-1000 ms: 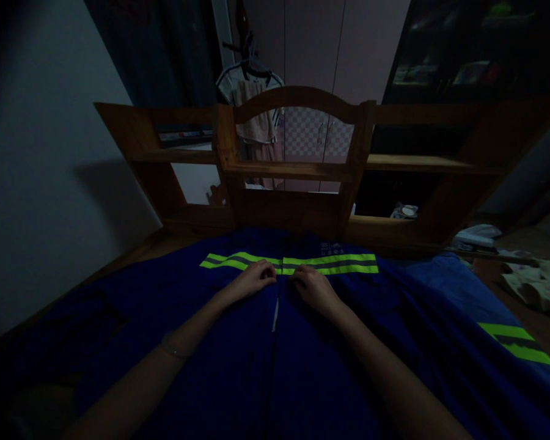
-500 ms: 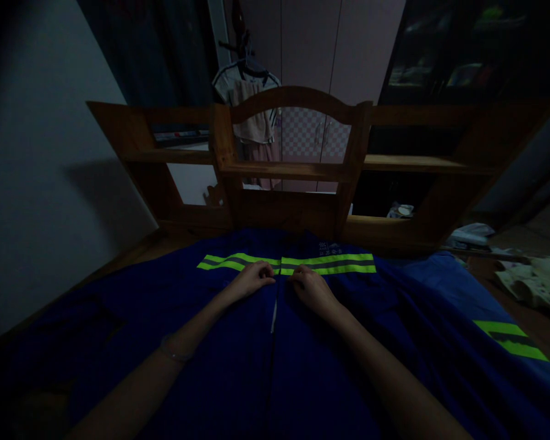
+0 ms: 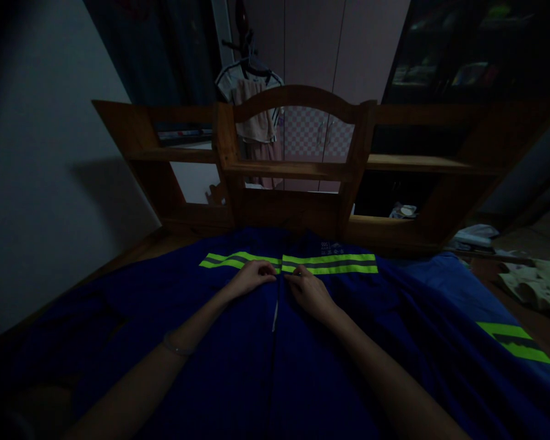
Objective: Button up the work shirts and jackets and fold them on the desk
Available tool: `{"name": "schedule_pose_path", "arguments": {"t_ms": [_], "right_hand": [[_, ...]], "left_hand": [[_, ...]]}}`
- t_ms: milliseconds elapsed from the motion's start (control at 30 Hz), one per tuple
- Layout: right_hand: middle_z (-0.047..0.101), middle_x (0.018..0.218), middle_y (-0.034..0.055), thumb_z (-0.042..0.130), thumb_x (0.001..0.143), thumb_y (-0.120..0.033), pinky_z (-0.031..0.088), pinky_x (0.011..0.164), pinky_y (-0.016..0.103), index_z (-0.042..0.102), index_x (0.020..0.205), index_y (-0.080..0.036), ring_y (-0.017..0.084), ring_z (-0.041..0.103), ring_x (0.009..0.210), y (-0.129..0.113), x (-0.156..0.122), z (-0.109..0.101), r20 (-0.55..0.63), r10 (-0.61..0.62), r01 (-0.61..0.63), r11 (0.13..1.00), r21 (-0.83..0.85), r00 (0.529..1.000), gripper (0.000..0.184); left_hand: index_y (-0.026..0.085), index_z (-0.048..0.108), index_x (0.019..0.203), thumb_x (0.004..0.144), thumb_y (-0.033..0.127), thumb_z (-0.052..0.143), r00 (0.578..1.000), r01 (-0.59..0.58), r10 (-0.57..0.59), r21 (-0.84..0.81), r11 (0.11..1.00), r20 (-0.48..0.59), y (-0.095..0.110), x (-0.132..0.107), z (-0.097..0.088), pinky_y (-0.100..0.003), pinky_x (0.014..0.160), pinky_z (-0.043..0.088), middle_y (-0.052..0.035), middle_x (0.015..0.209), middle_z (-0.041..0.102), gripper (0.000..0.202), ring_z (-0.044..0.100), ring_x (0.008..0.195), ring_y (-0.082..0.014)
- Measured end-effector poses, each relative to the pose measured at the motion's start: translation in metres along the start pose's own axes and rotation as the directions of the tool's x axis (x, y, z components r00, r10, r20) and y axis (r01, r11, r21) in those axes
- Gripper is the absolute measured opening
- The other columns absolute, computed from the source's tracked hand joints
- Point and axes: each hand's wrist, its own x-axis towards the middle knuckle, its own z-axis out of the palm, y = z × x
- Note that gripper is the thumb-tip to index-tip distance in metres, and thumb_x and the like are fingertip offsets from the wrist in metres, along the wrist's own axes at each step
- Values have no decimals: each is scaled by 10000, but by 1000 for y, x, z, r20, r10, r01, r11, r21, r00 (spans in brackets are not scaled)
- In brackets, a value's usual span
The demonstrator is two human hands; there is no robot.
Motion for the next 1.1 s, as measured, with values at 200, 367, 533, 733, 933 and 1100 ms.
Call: {"name": "schedule_pose_path", "arguments": {"t_ms": [200,367,533,733,933,1100], "right_hand": [[634,968,53,527,876,-309,449,752,263,679,1067,-216,167,597,871,3,7,-6,-87,74,-44,951,305,993,261],[693,887,42,545,857,-386,463,707,264,701,997,-200,171,635,773,1,9,-3,-56,134,-97,898,429,989,280],[692,758,27,560,836,-408,459,613,248,690,930,-183,153,632,629,1,11,2,-21,226,-178,817,549,974,276],[646,686,10,629,768,-429,431,532,220,646,843,-162,120,579,557,5,17,1,27,275,-213,676,705,961,278],[626,670,3,655,733,-463,417,526,218,627,827,-159,120,565,579,4,18,-1,54,273,-228,662,714,960,319],[630,706,9,648,744,-471,436,552,227,610,837,-160,130,586,611,3,18,3,35,294,-234,678,697,955,327]], "left_hand": [[158,682,827,733,211,633,1000,1,-1,-5,1000,-11,5,-1,-4,-230,629,436,-23,765,678,118,612,710,-158],[155,682,861,744,203,625,993,3,-22,-163,987,-112,10,1,4,-247,726,480,-43,860,702,139,648,803,-167],[156,694,829,730,189,636,978,34,-74,-199,979,-197,17,1,14,-253,715,498,-41,815,709,119,662,770,-172],[171,702,834,747,191,626,968,8,-63,-222,975,-243,29,-2,22,-253,732,508,-33,834,715,117,671,778,-169],[179,708,826,746,195,628,958,22,-82,-216,976,-274,35,-6,24,-256,725,510,-28,823,716,114,670,773,-171],[177,716,825,743,220,633,954,113,-177,-257,960,-243,36,-5,23,-263,699,511,-37,833,720,125,670,768,-185]]}}
